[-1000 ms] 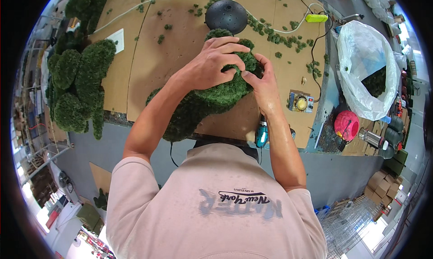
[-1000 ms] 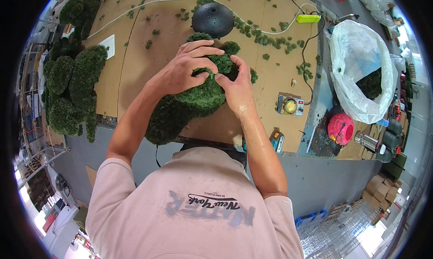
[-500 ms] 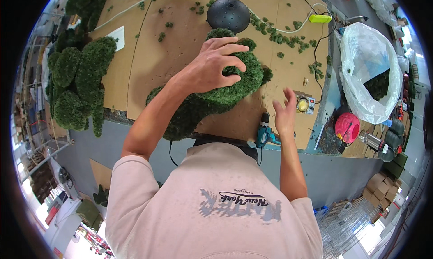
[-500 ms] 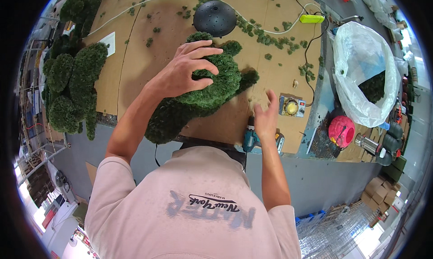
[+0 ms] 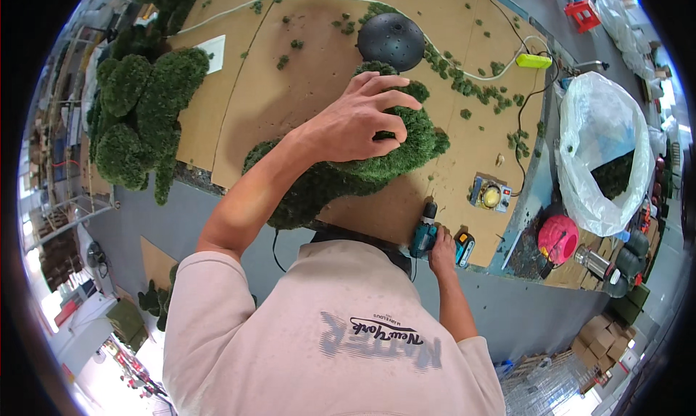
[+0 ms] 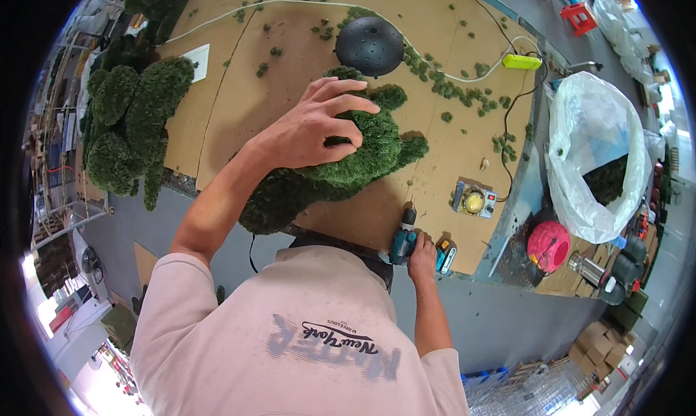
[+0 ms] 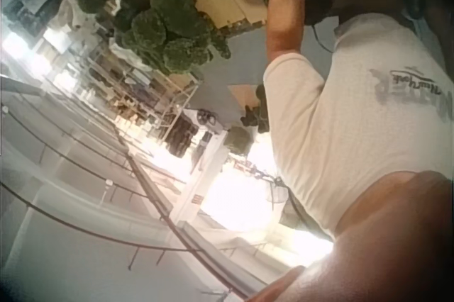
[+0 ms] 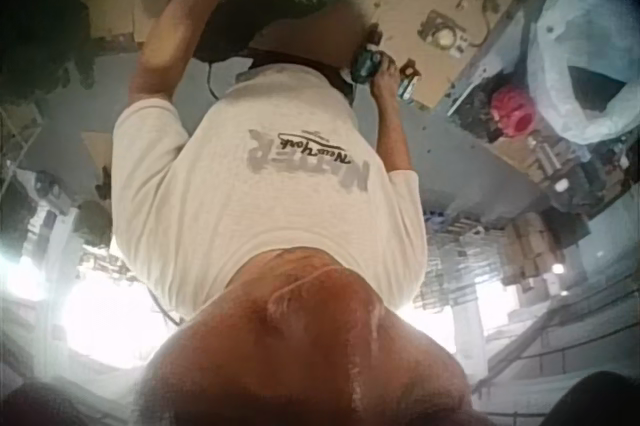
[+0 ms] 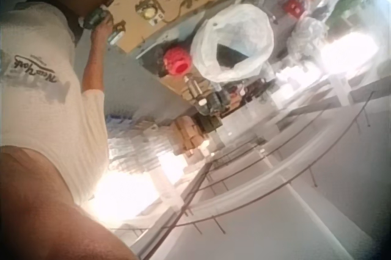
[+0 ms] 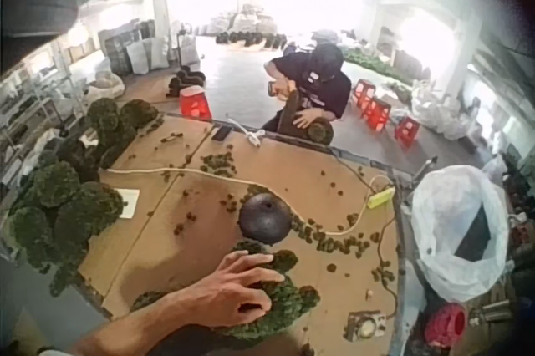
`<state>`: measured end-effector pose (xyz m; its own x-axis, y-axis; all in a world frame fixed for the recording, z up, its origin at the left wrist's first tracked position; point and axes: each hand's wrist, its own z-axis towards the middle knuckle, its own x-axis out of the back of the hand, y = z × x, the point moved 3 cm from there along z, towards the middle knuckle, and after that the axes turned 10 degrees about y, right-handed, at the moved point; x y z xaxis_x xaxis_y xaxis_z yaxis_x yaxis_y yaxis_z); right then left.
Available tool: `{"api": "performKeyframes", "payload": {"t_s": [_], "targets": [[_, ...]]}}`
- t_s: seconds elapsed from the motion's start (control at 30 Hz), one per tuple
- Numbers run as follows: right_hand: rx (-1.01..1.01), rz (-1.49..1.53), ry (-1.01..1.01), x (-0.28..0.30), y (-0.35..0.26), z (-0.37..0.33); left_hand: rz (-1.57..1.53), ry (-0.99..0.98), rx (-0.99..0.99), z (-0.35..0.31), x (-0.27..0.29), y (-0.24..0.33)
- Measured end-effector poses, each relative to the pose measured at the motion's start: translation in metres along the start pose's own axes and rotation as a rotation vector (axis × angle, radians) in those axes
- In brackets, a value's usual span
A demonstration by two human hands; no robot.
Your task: The person crafts a moss topiary animal figure by drilling holes into it using a power drill, dipping moss tufts into a hot glue pot, and attaching the moss tufts into the figure by hand.
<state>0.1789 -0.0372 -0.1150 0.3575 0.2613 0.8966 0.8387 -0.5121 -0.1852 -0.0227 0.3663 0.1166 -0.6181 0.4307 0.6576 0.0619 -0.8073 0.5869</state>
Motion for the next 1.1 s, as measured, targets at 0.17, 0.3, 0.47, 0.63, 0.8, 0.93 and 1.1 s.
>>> {"api": "performKeyframes", "payload": {"t_s": [0.17,0.3,0.47,0.63,0.8,0.93,1.1], "targets": [[-0.024,0.091,-0.055,0.012,0.009,-0.005,-0.038,-0.029,-0.055,0.006,0.002,-0.002],[0.007,0.074,0.012,0.056,-0.009,-0.012,0.028,-0.051,-0.043,0.01,0.007,-0.005],[-0.25,0.499,0.216,0.13,-0.038,-0.024,-0.039,-0.073,-0.023,0.006,0.003,-0.009],[-0.203,1.0,0.156,0.245,-0.094,-0.035,-0.137,-0.075,0.058,0.0,-0.001,-0.016],[-0.016,0.925,0.125,0.303,-0.152,-0.015,-0.168,-0.039,0.053,-0.005,-0.004,-0.022],[-0.048,0.873,0.124,0.315,-0.175,-0.006,-0.22,-0.003,0.059,-0.007,-0.005,-0.024],[-0.169,0.79,0.017,0.323,-0.185,-0.003,-0.236,0.017,0.074,-0.012,-0.007,-0.028]]}}
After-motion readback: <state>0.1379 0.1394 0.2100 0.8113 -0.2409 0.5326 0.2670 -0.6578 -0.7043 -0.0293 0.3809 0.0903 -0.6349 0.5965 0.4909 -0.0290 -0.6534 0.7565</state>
